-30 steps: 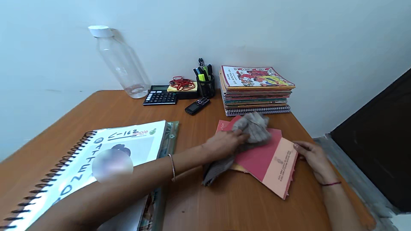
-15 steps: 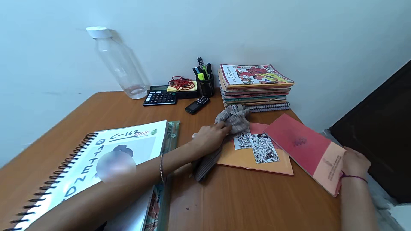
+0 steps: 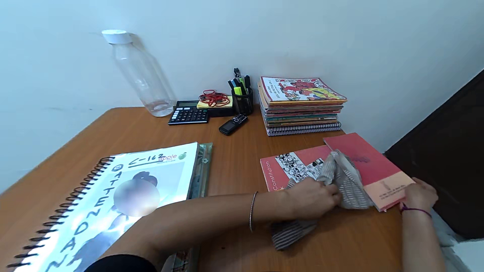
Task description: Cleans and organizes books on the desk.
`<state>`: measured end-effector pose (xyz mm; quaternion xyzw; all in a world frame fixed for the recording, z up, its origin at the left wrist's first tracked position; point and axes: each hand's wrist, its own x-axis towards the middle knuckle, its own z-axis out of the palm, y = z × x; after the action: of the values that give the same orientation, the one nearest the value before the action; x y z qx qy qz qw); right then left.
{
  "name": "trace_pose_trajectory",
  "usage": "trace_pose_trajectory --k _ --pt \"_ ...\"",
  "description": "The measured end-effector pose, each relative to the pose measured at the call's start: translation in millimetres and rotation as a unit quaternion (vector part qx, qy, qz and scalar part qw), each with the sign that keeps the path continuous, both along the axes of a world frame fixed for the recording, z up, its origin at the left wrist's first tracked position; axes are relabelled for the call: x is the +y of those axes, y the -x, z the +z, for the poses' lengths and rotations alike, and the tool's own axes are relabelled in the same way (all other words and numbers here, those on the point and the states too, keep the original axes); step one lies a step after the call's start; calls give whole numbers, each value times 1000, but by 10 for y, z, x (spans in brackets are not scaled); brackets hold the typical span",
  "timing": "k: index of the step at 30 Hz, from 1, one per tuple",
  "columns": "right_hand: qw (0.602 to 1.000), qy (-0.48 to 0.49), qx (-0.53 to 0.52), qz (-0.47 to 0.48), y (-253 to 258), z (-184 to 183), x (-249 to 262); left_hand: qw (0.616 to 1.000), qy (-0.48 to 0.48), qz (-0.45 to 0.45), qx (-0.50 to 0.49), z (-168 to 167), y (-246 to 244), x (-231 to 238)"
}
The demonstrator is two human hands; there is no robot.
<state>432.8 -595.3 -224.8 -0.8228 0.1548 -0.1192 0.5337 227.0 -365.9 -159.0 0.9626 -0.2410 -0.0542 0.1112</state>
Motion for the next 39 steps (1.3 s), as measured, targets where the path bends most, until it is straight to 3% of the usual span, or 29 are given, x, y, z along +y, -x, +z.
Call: trace_pose_trajectory --k 4,9,15,19,24,27,31,33,35,39 --pt "998 40 18 54 51 60 57 993 13 114 10 22 -188 197" --pt "992 61 7 107 41 47 89 965 -22 260 25 40 -366 783" --pt "987 82 0 140 33 52 62 949 -35 313 -7 -9 119 1119" --pt "981 119 11 151 92 94 82 948 -63 311 -4 22 652 1153" --pt "967 202 30 155 115 98 117 969 -51 204 -132 -194 1155 993" --pt "953 258 24 158 208 144 177 985 -31 91 -142 -178 1212 696" --pt "919 291 -110 241 583 256 405 993 -19 8 -114 -120 1012 414" --pt "887 285 -141 334 789 281 575 998 0 29 -55 -41 836 420" --pt "860 276 -105 416 997 307 757 997 9 78 -3 29 638 548" --pt "826 304 -6 474 1201 391 981 976 -10 219 11 31 245 1049"
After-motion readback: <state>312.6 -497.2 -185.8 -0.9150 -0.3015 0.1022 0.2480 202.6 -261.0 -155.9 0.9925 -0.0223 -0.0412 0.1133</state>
